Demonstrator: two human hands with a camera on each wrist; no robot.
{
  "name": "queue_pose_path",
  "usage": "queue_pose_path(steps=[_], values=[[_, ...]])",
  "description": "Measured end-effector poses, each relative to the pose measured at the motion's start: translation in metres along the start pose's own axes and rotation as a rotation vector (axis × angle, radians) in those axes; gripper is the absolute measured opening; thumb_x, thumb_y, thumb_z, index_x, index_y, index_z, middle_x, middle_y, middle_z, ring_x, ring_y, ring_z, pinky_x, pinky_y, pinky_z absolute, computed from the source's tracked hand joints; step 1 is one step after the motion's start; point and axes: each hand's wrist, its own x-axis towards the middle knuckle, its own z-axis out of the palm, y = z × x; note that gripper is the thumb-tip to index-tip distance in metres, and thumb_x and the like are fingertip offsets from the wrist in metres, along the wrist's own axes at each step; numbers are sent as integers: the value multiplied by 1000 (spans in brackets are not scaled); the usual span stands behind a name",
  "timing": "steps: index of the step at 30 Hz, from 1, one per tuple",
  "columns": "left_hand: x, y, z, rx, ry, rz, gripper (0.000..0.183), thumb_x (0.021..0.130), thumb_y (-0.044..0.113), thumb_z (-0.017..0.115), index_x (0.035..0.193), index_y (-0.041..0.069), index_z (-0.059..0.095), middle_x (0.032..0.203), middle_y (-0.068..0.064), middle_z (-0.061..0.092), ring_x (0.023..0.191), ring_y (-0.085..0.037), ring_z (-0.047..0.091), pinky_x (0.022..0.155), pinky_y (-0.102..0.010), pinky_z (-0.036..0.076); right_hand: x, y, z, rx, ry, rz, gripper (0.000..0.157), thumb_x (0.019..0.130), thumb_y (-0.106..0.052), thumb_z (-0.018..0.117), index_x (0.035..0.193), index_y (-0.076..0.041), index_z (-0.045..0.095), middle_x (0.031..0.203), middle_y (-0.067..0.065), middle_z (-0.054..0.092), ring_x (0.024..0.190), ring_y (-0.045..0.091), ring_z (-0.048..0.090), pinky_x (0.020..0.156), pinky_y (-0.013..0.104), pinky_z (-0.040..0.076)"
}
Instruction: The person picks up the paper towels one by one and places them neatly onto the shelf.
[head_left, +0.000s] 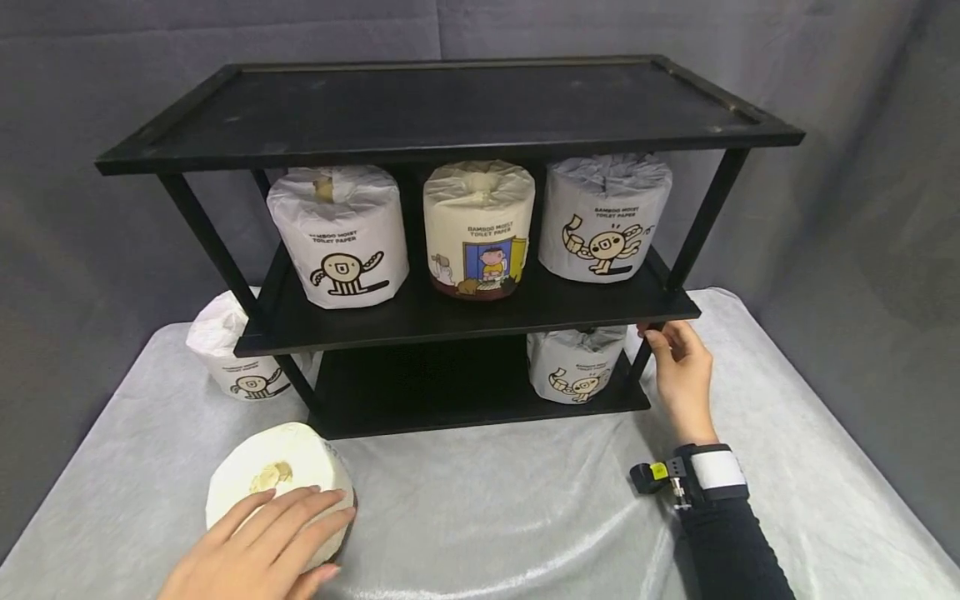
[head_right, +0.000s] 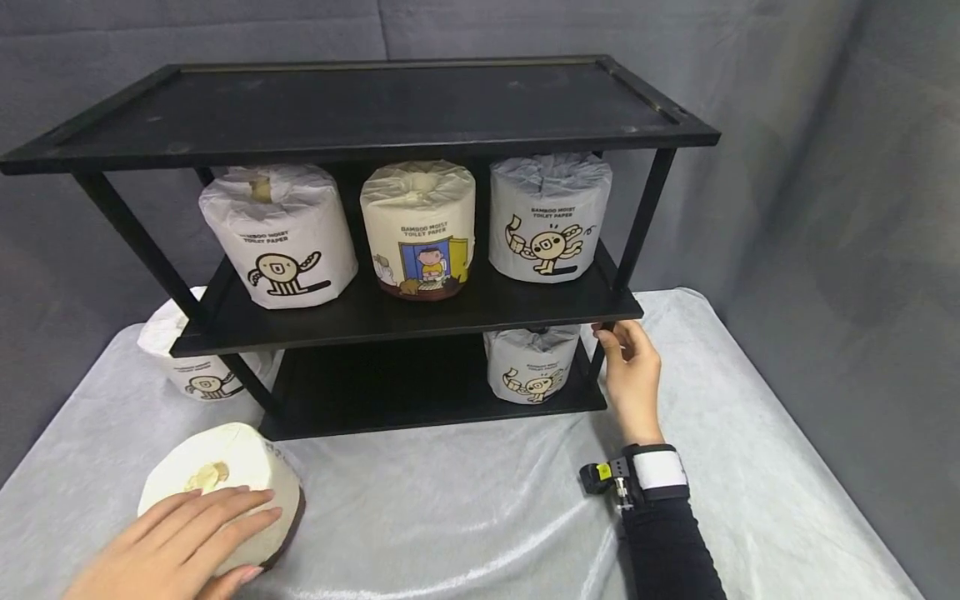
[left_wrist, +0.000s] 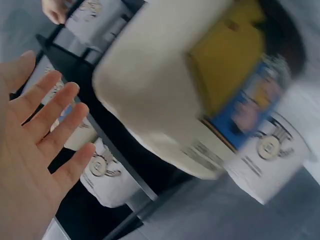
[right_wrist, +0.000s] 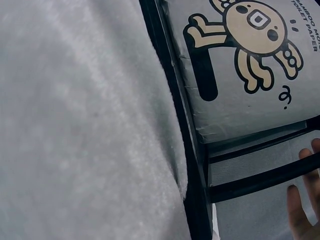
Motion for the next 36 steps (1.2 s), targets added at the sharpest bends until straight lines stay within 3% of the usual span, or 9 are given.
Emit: queue_pose_path(steps=[5, 10, 16, 19, 22, 24, 26, 29, 36], values=[[-16, -19, 4, 71, 61, -1, 52, 100, 42, 22, 100, 12, 65, 96, -2, 72, 92, -20, 61, 73, -42, 47, 1, 6, 1, -22, 3, -2, 20, 89, -14, 60, 102, 0, 65, 83, -25, 62, 82, 2, 62, 76, 6, 43], [-30, -33, 4, 81, 131, -49, 53, 97, 45, 28, 92, 8, 66, 91, -6, 72, 90, -22, 60, 71, -42, 43, 1, 4, 2, -13, -2, -4, 22, 89, -16, 60, 103, 0, 65, 84, -24, 62, 83, -1, 62, 77, 6, 45], [-41, -38, -6, 64, -67, -126, 65, 95, 58, 22, 96, 9, 65, 99, -5, 70, 98, -21, 58, 86, -35, 36, 1, 3, 0, -26, 3, 10, 24, 88, -21, 61, 103, -1, 65, 83, -29, 61, 84, -2, 62, 78, 6, 44], [-45, -41, -6, 29, -109, -123, 70, 96, 59, 16, 103, 8, 64, 102, -5, 69, 99, -21, 57, 89, -33, 33, 0, 5, 0, -35, 5, 4, 23, 88, -20, 61, 103, -2, 65, 84, -31, 60, 84, -3, 62, 77, 6, 44], [-48, -46, -5, -3, -141, -102, 54, 83, 53, 53, 109, 6, 63, 106, -6, 68, 101, -21, 56, 93, -31, 31, 0, 5, 0, -25, 4, 3, 24, 89, -20, 61, 103, -1, 65, 84, -30, 61, 83, -4, 62, 78, 6, 44], [-49, -50, -2, -31, -152, -83, 63, 63, 43, 72, 112, 5, 62, 108, -6, 68, 102, -22, 56, 102, -25, 26, 0, 6, 0, -31, 2, 3, 24, 89, -21, 60, 103, -1, 64, 84, -29, 60, 84, -3, 61, 78, 6, 44], [-49, -53, -1, -58, -167, -76, 82, 38, 31, 80, 114, 6, 61, 109, -4, 67, 105, -23, 55, 110, -19, 18, 1, 5, 0, -24, 4, 4, 25, 89, -20, 60, 103, 0, 64, 83, -29, 60, 83, -2, 62, 78, 6, 44], [-50, -58, 3, -101, -166, -71, 85, 35, 28, 82, 115, 9, 61, 110, -1, 67, 108, -22, 53, 115, -12, 4, 1, 6, 0, -15, 10, 5, 23, 89, -18, 61, 102, 1, 65, 82, -30, 61, 83, 0, 62, 77, 6, 44], [-50, -62, 2, -107, -153, -46, 69, 41, 19, 80, 108, 11, 65, 103, -1, 70, 107, -20, 53, 118, -16, 3, -1, 5, 0, -25, -1, 16, 23, 88, -18, 61, 104, -2, 65, 82, -30, 60, 84, 0, 63, 78, 6, 44]])
